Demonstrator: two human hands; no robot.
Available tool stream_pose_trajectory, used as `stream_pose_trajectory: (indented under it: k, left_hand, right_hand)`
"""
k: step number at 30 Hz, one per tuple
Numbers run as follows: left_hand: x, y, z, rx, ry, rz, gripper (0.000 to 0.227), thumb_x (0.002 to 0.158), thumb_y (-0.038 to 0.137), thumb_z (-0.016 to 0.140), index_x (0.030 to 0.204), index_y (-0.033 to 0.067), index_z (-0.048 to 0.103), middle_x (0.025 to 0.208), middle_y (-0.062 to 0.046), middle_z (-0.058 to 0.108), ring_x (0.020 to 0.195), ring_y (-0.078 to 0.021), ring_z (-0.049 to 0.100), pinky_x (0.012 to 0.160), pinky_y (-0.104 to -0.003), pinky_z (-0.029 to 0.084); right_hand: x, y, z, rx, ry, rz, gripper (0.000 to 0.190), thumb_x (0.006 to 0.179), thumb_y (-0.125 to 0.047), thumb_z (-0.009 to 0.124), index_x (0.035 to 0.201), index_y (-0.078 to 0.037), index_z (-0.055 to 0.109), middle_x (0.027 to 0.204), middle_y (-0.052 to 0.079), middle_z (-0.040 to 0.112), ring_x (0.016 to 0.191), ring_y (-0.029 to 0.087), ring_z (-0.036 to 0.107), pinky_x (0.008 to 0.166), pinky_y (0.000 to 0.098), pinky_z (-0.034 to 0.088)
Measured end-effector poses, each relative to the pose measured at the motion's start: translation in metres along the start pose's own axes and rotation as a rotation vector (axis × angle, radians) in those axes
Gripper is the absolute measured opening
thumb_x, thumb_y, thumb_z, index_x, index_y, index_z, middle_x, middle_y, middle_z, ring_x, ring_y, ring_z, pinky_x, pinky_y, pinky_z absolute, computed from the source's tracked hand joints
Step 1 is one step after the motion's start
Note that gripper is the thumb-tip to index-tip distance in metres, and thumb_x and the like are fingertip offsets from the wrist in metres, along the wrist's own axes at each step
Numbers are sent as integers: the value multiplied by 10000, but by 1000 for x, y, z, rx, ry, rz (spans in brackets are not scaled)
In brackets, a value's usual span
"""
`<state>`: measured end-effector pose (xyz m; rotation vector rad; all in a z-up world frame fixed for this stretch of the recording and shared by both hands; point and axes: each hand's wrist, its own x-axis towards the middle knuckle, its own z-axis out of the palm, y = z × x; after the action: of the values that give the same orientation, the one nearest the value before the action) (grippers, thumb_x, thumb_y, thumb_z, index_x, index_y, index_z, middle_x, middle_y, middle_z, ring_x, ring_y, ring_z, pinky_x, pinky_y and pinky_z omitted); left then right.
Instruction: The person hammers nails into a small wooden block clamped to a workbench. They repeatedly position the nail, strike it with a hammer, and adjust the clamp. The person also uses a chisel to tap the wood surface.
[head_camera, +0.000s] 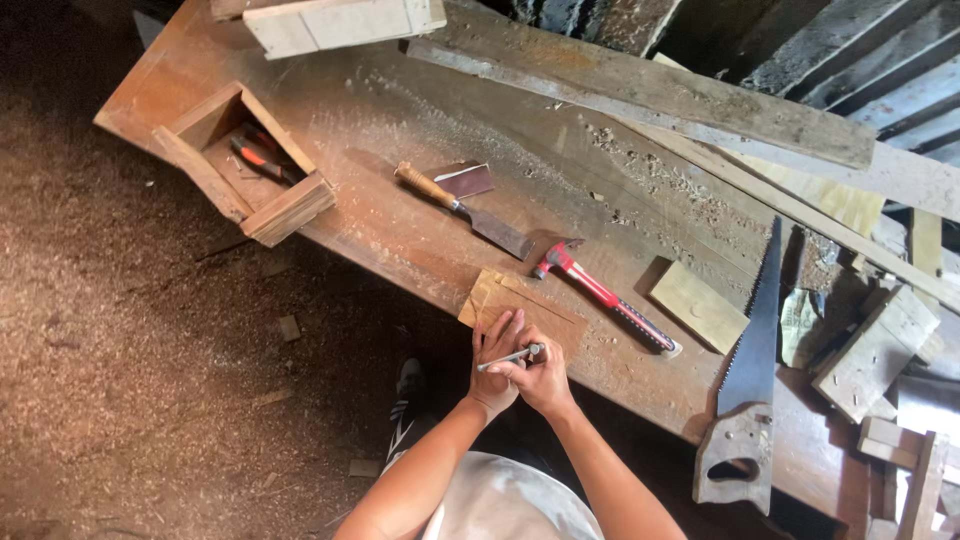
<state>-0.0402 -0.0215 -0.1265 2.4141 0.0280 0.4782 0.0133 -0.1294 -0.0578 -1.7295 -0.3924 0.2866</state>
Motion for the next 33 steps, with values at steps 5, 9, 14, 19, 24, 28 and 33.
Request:
stream_pose_trajectory:
  k: [5, 9, 14, 19, 24, 28, 33]
  left_hand:
    - [6, 0, 0, 50, -2, 3, 439, 989, 257, 530, 1393, 106, 610, 1573, -67, 514, 1490, -265, 425, 1245, -572, 167]
    - [4, 0, -2, 40, -29, -20, 481, 976, 260, 563, 1422, 83, 582, 1585, -72, 483, 1498, -264, 396, 1237, -562, 158]
    - [3, 1, -6, 84, -67, -21, 477, 942, 223, 593, 1407, 117, 578, 1587, -47, 480, 1505, -247, 382, 1249, -565, 145]
    - [11, 5, -16, 43, -137, -64, 517, 935, 179, 587, 1444, 107, 528, 1602, -57, 460, 1509, -250, 372, 1238, -571, 155]
    - [17, 20, -52, -201, -141, -23, 707, 892, 280, 668, 1497, 6, 423, 1594, -163, 443, 1510, -341, 363, 1235, -583, 128]
    - [19, 38, -78, -1012, -63, -101, 781, 1007, 432, 621, 1569, -41, 353, 1600, -232, 463, 1507, -337, 452, 1260, -464, 321]
    - [38, 50, -70, -1195, 160, -306, 681, 1065, 456, 429, 1452, -103, 468, 1493, -259, 543, 1420, -318, 519, 1205, -410, 384]
  right_hand:
    - [1, 6, 6, 69, 28, 40, 574, 656, -379, 966, 795, -64, 507, 714, -7, 481, 643, 93, 424, 549, 278, 390]
    - [-1, 10, 12, 109, 72, 16, 567, 659, -357, 967, 809, -68, 504, 734, -10, 479, 658, 84, 425, 570, 269, 384]
    - [3, 6, 10, 146, 51, 47, 544, 658, -328, 968, 827, -67, 522, 761, 3, 507, 674, 93, 448, 570, 280, 406]
    - [4, -13, -4, -43, 27, -104, 531, 678, -315, 969, 954, -44, 605, 856, 52, 655, 782, 155, 627, 719, 311, 534]
    - [13, -37, -19, -185, -39, -192, 541, 658, -312, 956, 1021, -33, 668, 941, 98, 725, 842, 217, 718, 765, 342, 581]
    - [19, -44, -27, -221, -120, -151, 426, 691, -284, 955, 934, -49, 696, 905, 96, 751, 828, 229, 752, 726, 337, 591]
    - [16, -47, -19, -197, -48, -190, 372, 706, -220, 933, 898, -38, 671, 885, 109, 748, 823, 248, 750, 742, 352, 590]
